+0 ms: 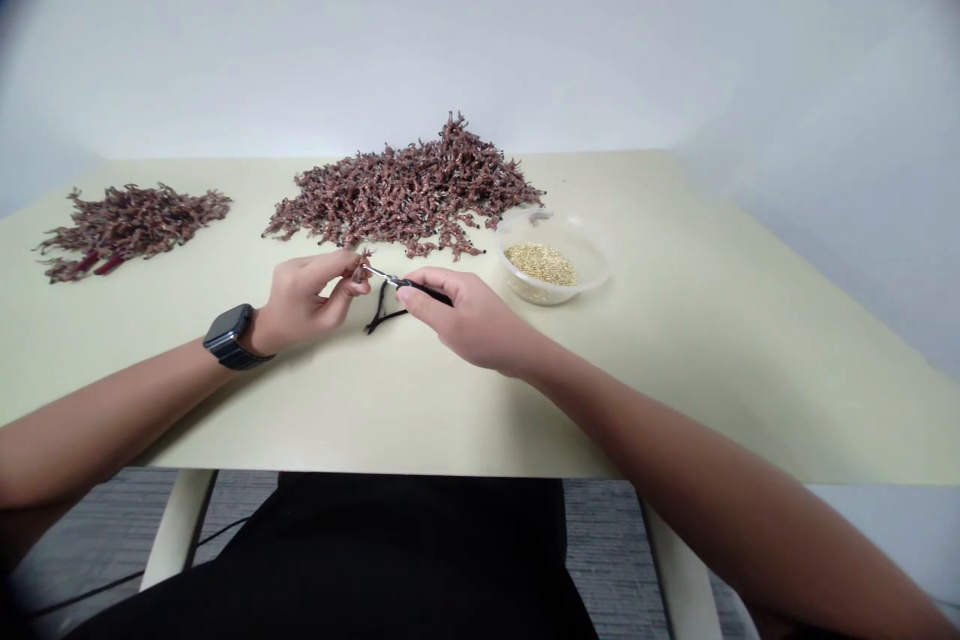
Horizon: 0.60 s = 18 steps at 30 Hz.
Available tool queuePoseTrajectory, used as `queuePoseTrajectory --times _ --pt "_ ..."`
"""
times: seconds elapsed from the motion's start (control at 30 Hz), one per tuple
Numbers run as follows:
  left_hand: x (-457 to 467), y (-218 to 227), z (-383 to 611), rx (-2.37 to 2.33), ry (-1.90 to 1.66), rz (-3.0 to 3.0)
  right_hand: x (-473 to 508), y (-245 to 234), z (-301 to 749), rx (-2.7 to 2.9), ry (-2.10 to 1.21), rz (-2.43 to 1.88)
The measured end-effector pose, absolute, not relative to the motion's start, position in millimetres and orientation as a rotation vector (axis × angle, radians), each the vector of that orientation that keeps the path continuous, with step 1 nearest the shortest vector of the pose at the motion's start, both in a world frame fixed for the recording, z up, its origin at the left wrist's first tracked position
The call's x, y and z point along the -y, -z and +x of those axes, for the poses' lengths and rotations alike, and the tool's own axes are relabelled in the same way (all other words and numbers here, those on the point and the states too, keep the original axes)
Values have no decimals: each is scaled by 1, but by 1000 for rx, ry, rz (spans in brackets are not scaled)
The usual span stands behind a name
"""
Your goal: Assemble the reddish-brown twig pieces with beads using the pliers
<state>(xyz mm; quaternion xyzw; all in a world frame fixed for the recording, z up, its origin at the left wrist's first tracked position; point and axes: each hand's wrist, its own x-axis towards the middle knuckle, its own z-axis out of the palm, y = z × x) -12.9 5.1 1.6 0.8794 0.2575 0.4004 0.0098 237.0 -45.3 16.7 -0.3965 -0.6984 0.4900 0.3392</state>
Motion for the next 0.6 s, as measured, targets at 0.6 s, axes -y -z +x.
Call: queuePoseTrajectory --times 0.6 --pt "-7 -8 -4 -904 -1054 2063 31 -6 248 2084 -210 -1093"
